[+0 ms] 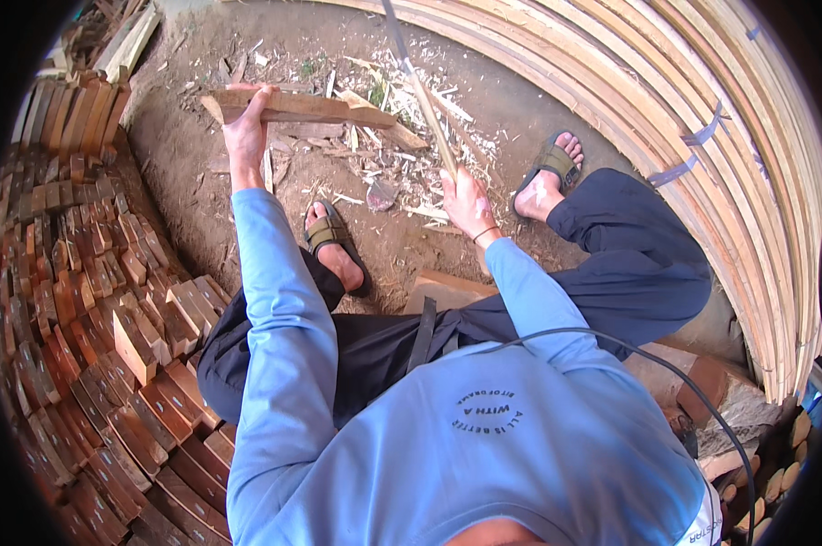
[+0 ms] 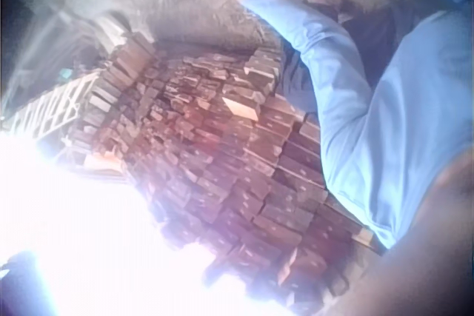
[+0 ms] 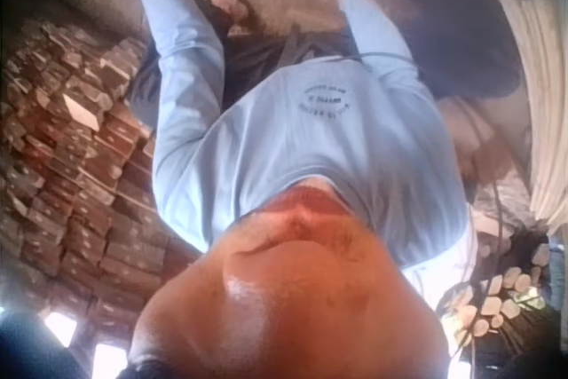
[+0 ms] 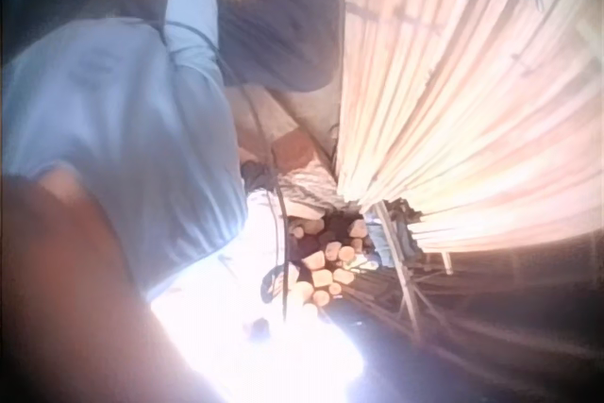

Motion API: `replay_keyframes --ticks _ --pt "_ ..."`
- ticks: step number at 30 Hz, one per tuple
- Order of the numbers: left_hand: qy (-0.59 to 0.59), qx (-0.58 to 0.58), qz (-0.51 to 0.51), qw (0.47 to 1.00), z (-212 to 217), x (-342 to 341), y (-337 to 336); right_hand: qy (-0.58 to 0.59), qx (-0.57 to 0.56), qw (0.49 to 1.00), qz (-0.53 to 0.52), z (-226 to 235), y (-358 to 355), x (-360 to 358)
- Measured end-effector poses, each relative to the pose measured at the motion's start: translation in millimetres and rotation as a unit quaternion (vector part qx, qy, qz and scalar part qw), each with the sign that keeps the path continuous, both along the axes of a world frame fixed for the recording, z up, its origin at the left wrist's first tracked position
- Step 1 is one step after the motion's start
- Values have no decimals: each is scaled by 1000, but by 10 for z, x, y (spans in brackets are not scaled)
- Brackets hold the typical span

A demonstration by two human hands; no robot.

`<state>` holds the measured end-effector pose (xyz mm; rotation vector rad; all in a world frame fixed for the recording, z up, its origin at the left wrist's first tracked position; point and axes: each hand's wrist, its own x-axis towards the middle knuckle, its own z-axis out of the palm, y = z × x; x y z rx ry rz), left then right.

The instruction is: The person carves a piece of wood with a knife while sitting on the ground. The person shaves thin layers of wood off the object, leaving wood shavings on the floor between stacks of lumber.

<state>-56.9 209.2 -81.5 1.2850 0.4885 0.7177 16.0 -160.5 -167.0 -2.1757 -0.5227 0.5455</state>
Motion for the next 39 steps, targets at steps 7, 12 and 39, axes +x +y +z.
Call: replay_keyframes --ticks 7,12,39 --pt "14 27 1 1000 73 104 36 83 -146 982 81 -270 -33 29" --pt "-6 15 -18 1000 93 96 -39 22 -100 992 79 -563 -184 -35" --pt "1 10 8 1000 16 -27 -16 51 -40 998 6 -51 -24 0"
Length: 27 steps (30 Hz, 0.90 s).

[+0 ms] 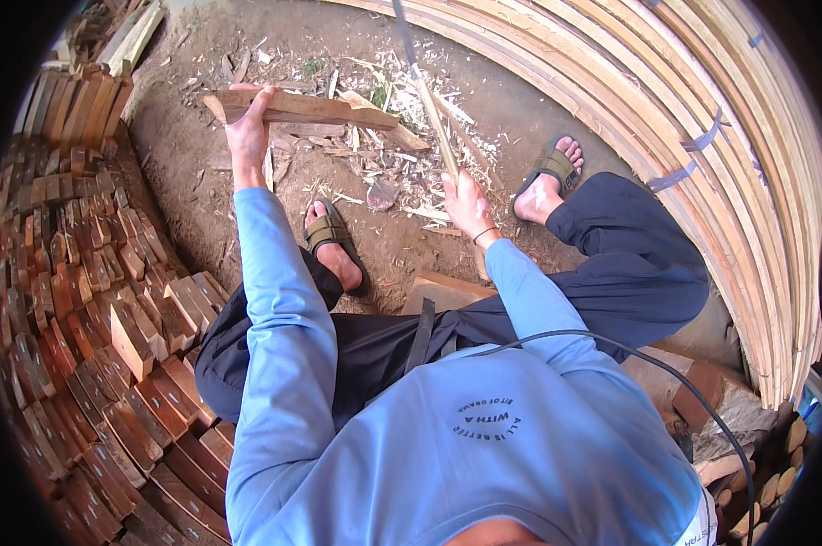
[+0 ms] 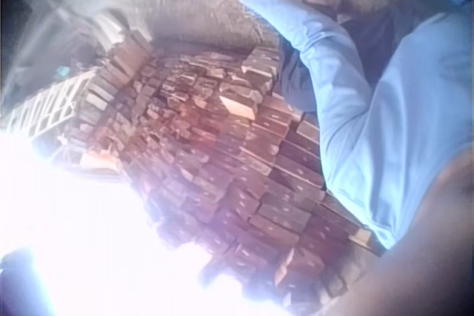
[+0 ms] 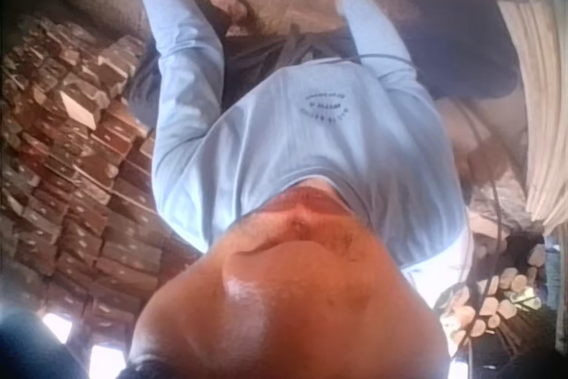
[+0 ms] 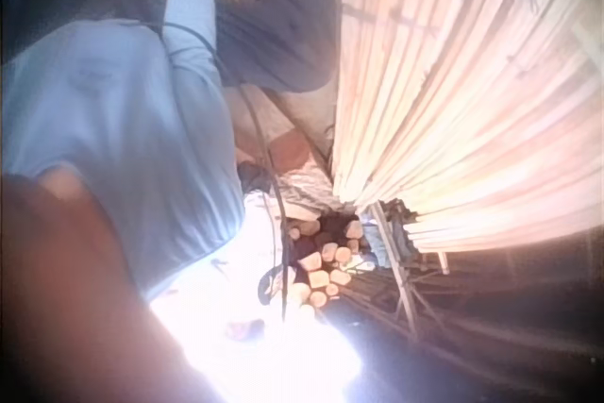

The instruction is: The person carves a piece of wood with a knife while sitting on the ground. The person shaves thin layers of wood off the object, leaving wood shavings on the floor between stacks of lumber.

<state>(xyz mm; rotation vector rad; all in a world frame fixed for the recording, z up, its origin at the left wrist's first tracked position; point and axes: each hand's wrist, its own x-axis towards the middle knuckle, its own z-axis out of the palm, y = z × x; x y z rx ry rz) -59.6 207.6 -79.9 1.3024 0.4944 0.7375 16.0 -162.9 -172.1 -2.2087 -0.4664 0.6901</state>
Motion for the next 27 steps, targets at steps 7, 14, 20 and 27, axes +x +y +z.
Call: replay_keyframes --ticks 7,14,20,27 --pt "-8 14 -6 1000 -28 -17 -5 50 -116 988 85 -422 -151 -4" --pt "-27 0 -19 999 32 88 -23 29 -106 989 100 -824 -272 -59" --pt "-9 0 -9 1000 19 5 -2 -12 -26 999 31 -134 -35 -39" --pt "-3 6 -6 1000 -63 -78 -31 55 -83 991 90 -140 -38 7"
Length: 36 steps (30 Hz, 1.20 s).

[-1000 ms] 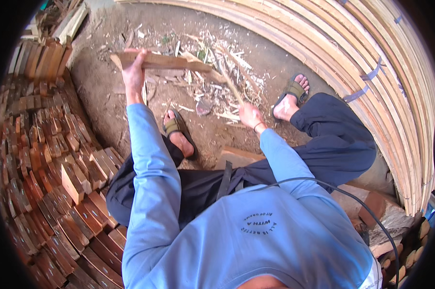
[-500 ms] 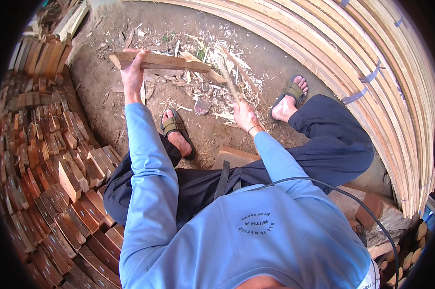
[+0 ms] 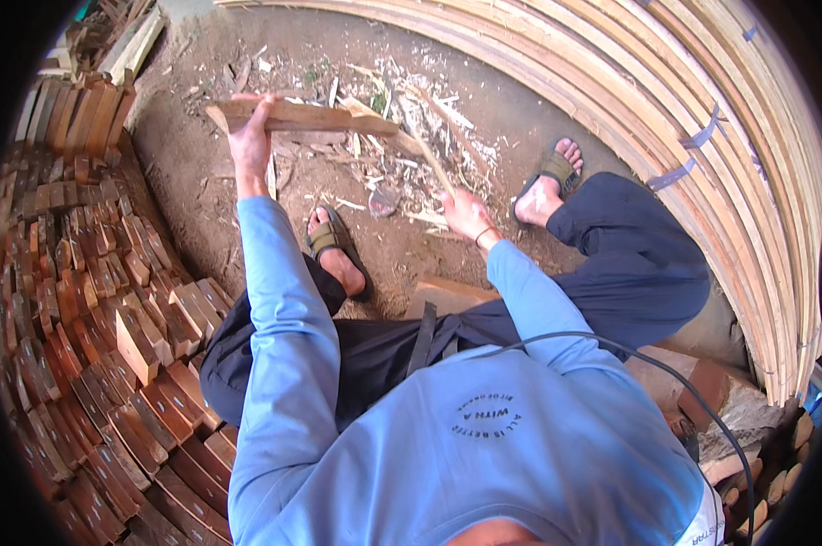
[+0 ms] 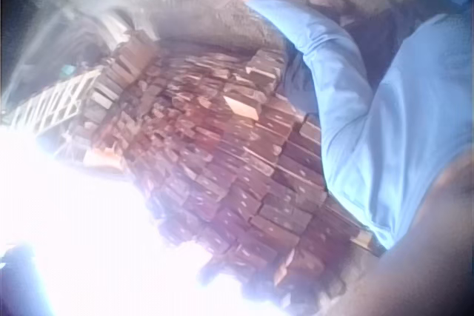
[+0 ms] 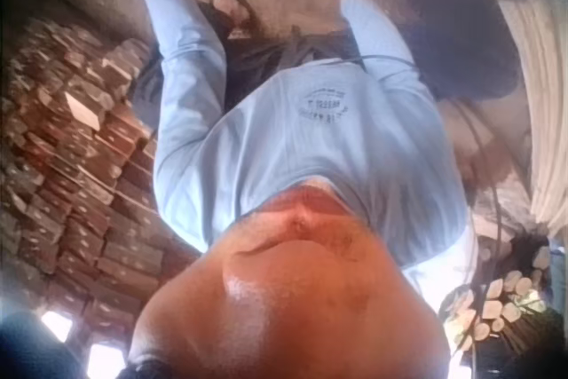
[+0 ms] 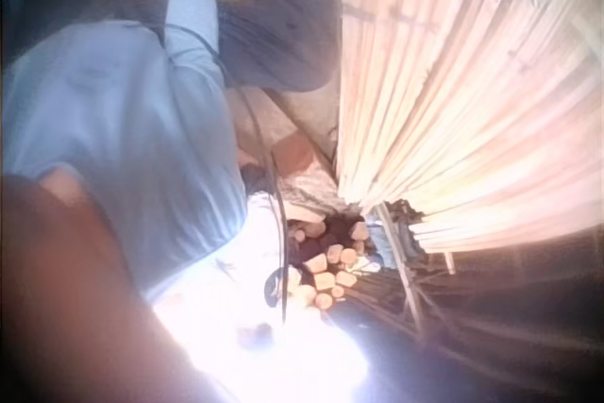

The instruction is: The person carves a piece of wood with a knife while sitting on the ground. The person shaves thin layers of wood off the object, leaving wood shavings on the floor between stacks of lumber.

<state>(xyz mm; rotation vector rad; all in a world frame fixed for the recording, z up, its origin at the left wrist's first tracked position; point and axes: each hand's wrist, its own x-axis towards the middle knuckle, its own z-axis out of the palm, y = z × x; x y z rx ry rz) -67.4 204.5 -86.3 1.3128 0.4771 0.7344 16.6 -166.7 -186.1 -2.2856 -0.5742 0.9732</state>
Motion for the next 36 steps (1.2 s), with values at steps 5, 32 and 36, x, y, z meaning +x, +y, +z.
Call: replay_keyframes --ticks 5,32,36 --pt "-11 -5 -9 1000 80 105 23 -36 23 998 -34 -286 -49 -133" --pt "3 -9 9 1000 64 53 29 -108 97 984 -107 71 27 -70" --pt "-1 1 1 1000 77 98 32 -50 -13 998 46 -233 -112 -30"
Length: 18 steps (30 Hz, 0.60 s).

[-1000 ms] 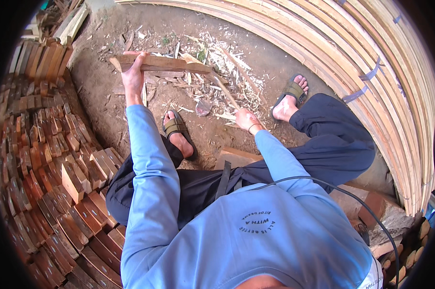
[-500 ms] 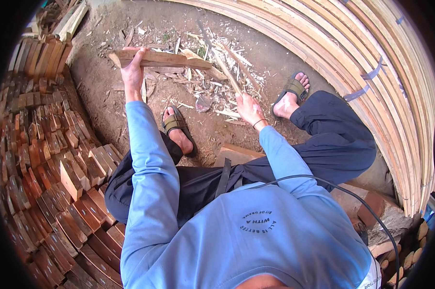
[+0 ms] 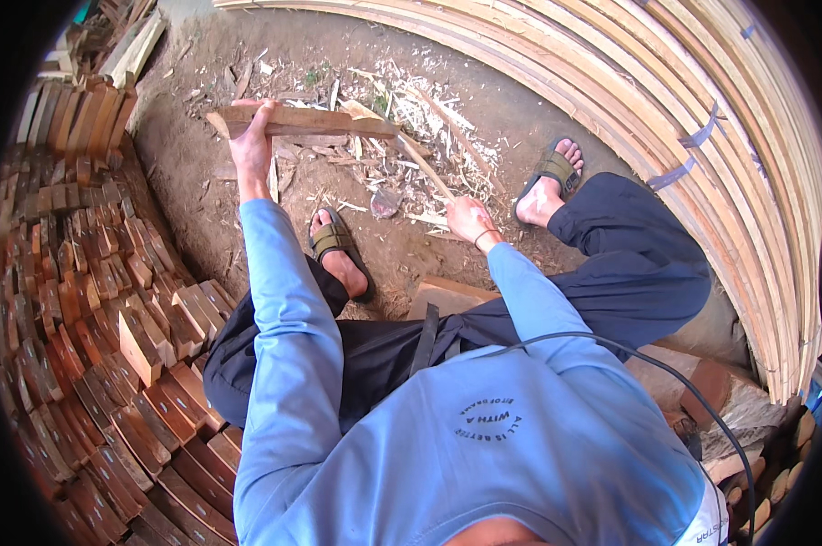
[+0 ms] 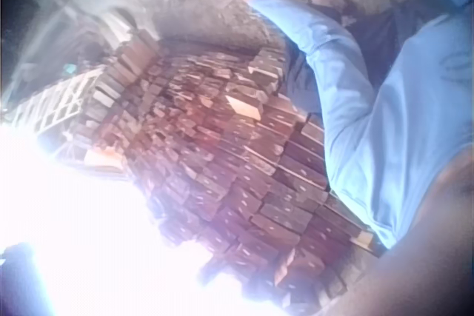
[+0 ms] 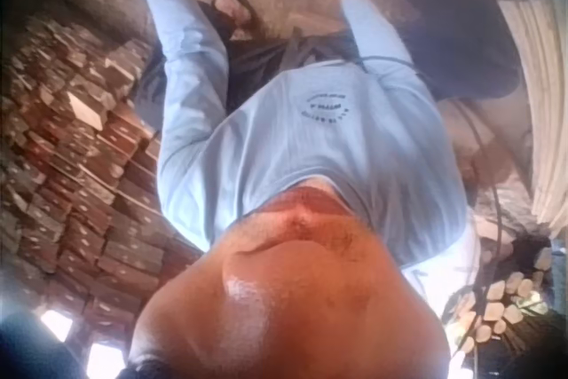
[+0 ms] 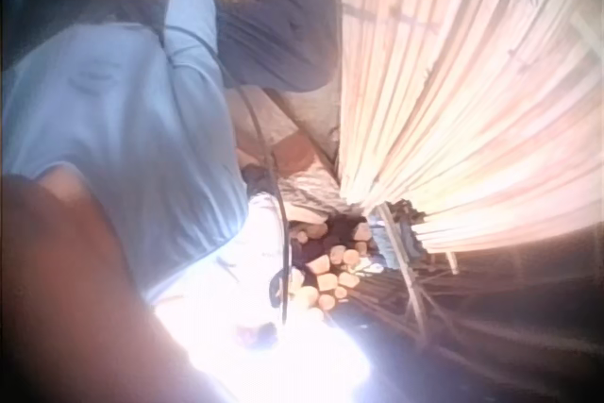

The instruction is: The person carves a piece of wood with a knife while sitting on the ground. The person shaves thin layers of wood off the object, leaving wood shavings on the floor between stacks of lumber.

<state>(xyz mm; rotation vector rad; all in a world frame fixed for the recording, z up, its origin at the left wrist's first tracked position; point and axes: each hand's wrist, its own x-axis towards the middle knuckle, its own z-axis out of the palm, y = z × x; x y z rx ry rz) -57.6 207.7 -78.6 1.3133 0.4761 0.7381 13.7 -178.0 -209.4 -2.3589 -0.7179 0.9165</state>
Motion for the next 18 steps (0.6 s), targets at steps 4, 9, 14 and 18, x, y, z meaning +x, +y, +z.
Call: replay_keyframes --ticks 4,9,14,18 --pt "2 -16 2 1000 -5 -51 -6 -31 115 986 -119 458 180 -16" --pt "-4 10 5 1000 -21 -27 35 18 -43 999 -13 90 66 29" --pt "-3 0 0 1000 2 13 -33 -54 33 998 -15 -119 -43 -54" --pt "12 7 5 1000 18 -4 -32 348 30 922 -165 353 106 78"
